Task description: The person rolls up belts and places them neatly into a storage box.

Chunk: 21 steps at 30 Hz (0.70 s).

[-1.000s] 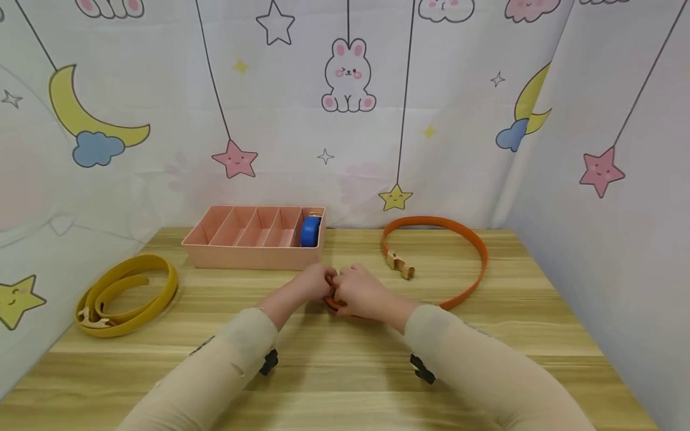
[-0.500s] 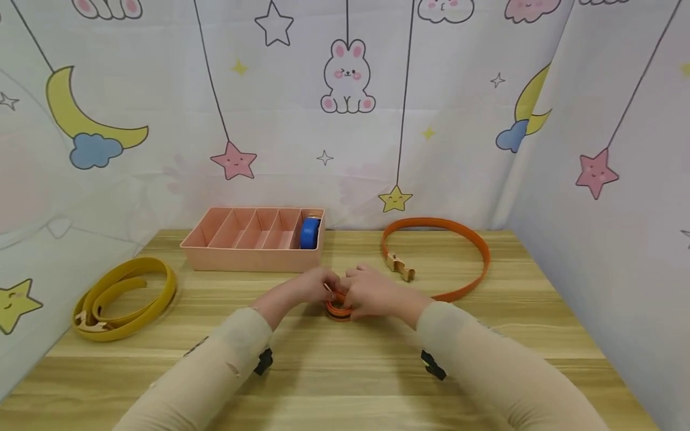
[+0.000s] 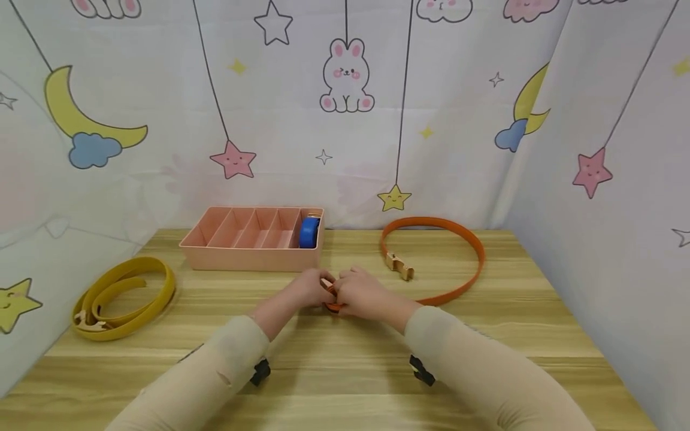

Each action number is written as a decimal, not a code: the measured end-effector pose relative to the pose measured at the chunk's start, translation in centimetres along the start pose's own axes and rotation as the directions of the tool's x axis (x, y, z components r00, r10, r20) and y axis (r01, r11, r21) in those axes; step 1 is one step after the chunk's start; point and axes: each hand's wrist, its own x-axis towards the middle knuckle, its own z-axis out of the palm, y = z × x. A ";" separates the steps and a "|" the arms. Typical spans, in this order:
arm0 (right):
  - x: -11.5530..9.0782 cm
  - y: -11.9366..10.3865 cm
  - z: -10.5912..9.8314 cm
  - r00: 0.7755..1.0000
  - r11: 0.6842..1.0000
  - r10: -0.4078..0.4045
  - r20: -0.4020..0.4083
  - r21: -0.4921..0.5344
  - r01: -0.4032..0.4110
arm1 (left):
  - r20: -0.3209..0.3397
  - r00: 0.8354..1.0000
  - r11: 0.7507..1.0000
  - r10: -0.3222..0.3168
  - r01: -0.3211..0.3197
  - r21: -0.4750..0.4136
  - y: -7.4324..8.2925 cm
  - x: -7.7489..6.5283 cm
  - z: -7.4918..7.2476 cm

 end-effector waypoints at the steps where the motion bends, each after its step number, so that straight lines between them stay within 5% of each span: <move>1: 0.2 -0.2 0.0 1.000 1.000 0.019 0.002 -0.001 -0.019 | -0.022 1.000 1.000 -0.001 0.001 0.027 0.2 -0.1 0.1; 8: 0.6 -1.0 0.1 0.995 0.999 0.047 -0.085 -0.020 -0.049 | -0.083 0.995 0.995 0.060 -0.053 0.080 0.3 0.2 0.5; 14: 0.2 -1.1 0.1 0.999 0.996 0.010 -0.035 -0.085 -0.013 | 0.030 0.985 0.978 0.168 -0.170 0.119 0.3 0.5 0.1; 21: -1.1 -0.5 -0.2 0.999 0.995 -0.044 0.004 -0.087 0.044 | 0.174 0.959 0.964 0.223 -0.244 0.109 -0.1 0.5 -0.3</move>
